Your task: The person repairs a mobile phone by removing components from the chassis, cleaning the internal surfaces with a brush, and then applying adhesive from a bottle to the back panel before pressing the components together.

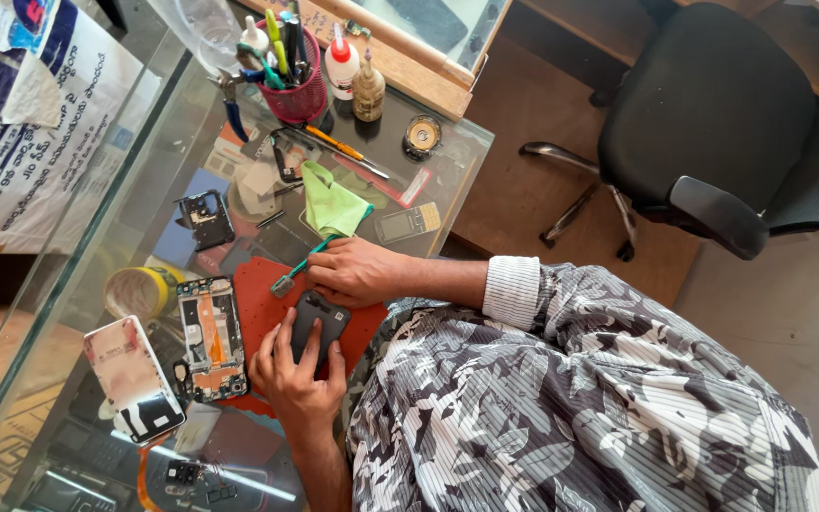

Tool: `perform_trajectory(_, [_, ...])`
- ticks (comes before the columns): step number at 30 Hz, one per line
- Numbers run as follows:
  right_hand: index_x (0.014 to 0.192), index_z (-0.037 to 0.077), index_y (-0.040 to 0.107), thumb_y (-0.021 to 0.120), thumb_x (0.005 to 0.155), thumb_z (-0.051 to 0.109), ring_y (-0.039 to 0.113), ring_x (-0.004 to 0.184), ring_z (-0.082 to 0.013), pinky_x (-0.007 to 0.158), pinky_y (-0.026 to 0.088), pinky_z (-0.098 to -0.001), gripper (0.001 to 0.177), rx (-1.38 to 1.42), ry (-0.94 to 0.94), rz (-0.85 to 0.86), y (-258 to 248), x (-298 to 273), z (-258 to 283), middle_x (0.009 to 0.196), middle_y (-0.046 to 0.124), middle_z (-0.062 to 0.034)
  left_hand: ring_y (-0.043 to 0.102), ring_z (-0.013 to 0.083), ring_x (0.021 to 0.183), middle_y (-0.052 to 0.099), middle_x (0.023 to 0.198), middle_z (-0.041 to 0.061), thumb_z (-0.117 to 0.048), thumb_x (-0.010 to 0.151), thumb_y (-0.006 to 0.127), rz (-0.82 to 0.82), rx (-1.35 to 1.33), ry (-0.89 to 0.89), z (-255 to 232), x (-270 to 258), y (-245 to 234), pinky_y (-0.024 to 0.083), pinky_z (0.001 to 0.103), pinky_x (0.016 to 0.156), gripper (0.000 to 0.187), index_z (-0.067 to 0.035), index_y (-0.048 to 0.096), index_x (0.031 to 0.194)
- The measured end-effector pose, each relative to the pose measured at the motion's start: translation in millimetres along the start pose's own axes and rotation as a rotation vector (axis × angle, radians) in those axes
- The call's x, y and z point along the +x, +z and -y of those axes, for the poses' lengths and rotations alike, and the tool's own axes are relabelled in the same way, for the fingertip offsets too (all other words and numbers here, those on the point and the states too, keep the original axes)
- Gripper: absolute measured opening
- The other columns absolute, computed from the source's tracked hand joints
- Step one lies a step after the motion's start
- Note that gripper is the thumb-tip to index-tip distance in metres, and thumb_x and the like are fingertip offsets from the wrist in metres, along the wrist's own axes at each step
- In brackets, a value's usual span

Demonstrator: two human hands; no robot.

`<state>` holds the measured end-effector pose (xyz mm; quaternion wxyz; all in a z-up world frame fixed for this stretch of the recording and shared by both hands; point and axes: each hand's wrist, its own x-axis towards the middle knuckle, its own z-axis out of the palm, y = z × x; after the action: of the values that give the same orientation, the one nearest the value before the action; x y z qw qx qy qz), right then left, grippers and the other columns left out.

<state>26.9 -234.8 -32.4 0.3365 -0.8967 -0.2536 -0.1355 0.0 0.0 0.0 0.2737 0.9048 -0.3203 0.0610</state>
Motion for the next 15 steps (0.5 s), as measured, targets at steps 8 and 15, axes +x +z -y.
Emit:
perform_trajectory(8, [0.092, 0.008, 0.059, 0.070, 0.083, 0.012, 0.059, 0.073, -0.0325, 0.070, 0.050, -0.0452, 0.014, 0.056, 0.015, 0.008, -3.2, 2.7, 2.6, 0.084, 0.056, -0.0092, 0.057, 0.0325, 0.127, 0.064, 0.141, 0.010, -0.026, 0.082, 0.076, -0.025, -0.029, -0.004, -4.8, 6.1, -4.0, 0.037, 0.051, 0.109, 0.033, -0.013, 0.080, 0.111])
perform_trajectory(15, [0.091, 0.007, 0.059, 0.073, 0.084, 0.013, 0.061, 0.076, -0.0341, 0.071, 0.051, -0.0451, 0.017, 0.025, 0.028, 0.032, -8.9, 8.5, 6.3, 0.085, 0.058, -0.0102, 0.055, 0.0309, 0.130, 0.062, 0.143, 0.009, -0.024, 0.082, 0.077, -0.038, -0.090, -0.037, -3.3, 4.0, -10.9, 0.037, 0.050, 0.111, 0.034, -0.011, 0.080, 0.114])
